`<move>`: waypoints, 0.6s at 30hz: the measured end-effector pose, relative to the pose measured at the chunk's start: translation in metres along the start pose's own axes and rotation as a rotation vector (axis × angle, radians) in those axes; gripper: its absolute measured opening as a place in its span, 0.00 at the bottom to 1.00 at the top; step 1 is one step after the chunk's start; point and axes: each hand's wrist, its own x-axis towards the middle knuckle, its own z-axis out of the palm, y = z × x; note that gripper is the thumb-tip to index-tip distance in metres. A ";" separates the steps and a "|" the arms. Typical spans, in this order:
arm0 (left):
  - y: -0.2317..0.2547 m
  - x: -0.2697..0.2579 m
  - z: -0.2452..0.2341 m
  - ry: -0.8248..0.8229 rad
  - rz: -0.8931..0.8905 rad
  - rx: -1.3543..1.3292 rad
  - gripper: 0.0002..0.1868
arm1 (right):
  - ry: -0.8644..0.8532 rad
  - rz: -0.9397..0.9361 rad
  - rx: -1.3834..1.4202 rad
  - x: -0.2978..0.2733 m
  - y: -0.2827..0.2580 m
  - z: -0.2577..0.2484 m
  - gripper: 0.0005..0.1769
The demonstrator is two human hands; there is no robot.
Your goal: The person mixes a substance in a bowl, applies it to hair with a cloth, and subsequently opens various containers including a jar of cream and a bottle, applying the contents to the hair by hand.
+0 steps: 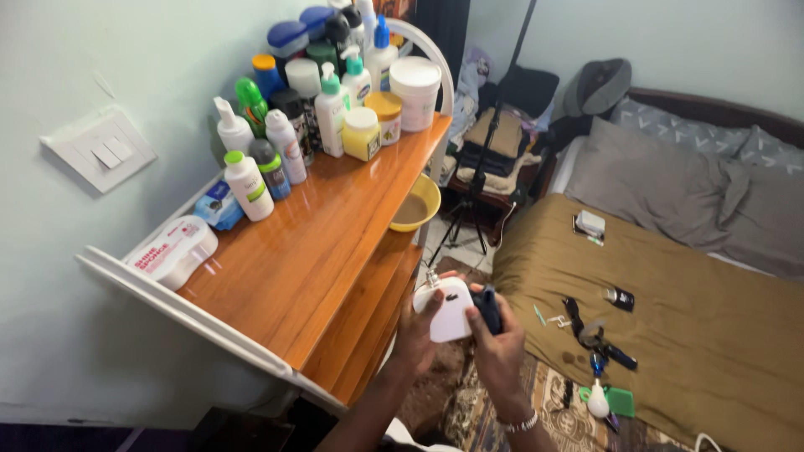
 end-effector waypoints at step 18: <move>-0.055 0.033 -0.026 0.054 0.096 0.366 0.51 | -0.156 -0.618 -0.605 0.059 -0.031 0.019 0.21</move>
